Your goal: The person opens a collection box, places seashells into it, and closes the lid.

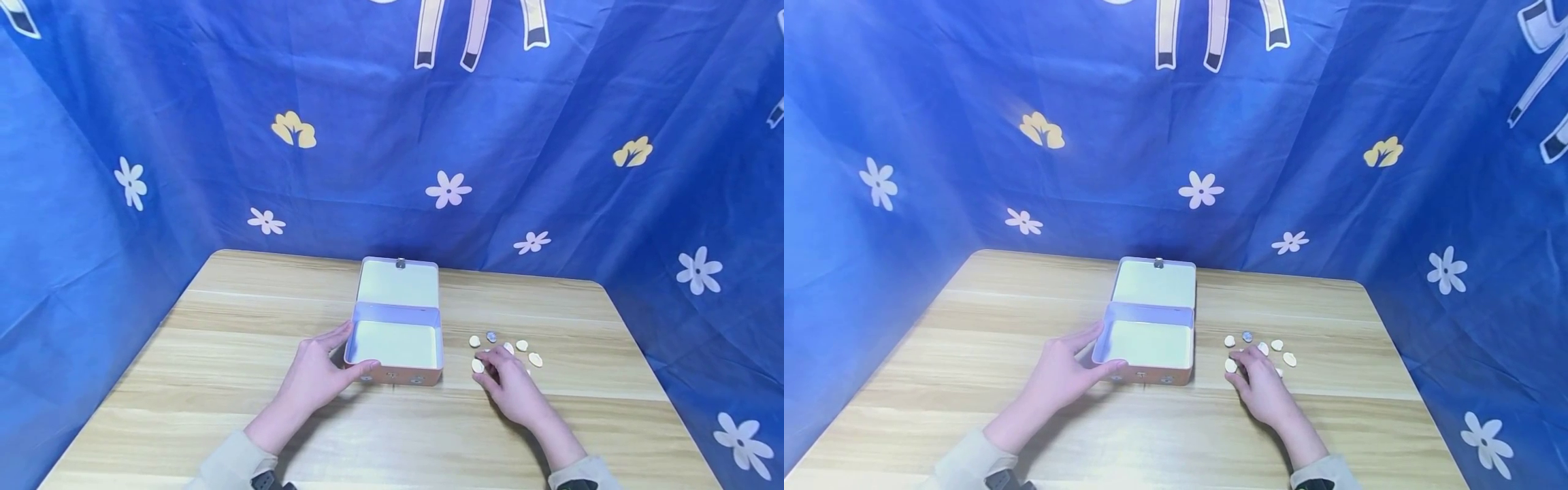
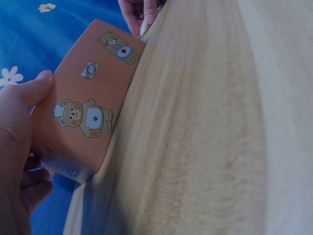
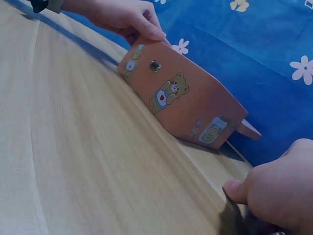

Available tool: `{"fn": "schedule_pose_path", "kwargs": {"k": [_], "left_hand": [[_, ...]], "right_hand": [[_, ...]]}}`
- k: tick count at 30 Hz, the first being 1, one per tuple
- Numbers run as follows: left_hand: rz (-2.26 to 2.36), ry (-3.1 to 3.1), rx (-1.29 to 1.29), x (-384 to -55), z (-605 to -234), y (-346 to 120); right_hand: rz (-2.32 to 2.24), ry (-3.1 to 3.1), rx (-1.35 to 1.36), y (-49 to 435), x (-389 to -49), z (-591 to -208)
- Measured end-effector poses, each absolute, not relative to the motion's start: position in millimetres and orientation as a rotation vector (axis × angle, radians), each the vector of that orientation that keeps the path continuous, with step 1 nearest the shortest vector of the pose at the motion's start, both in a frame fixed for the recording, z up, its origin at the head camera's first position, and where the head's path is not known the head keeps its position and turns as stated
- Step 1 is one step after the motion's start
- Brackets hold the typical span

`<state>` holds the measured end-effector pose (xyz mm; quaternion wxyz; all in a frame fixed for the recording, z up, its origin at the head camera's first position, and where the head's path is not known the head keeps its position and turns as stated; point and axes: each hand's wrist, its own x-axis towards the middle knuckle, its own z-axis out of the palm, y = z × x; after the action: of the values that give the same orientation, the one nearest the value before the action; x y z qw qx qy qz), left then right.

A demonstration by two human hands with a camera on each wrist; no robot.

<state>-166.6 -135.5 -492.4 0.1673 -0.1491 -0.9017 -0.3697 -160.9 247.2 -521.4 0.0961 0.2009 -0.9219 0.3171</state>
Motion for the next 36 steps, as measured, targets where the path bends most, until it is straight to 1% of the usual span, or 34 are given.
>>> {"fn": "schedule_pose_path", "kwargs": {"k": [4, 18, 23, 36], "left_hand": [[-1.068, -2.554, -0.438, -166.7, -492.8, -135.6], [-1.081, -2.557, -0.447, -166.8, -493.7, -136.3], [-1.083, -2.562, -0.439, -167.3, -495.5, -136.6], [-1.086, -2.549, -0.419, -167.7, -497.3, -137.7]], "right_hand": [[0.969, -2.734, 0.592, 245.7, -160.2, -518.9], [1.315, -2.700, 0.517, 241.1, -164.4, -500.2], [1.459, -2.670, 0.550, 238.1, -165.5, -490.8], [1.506, -2.653, 0.596, 225.7, -179.9, -468.6]]}}
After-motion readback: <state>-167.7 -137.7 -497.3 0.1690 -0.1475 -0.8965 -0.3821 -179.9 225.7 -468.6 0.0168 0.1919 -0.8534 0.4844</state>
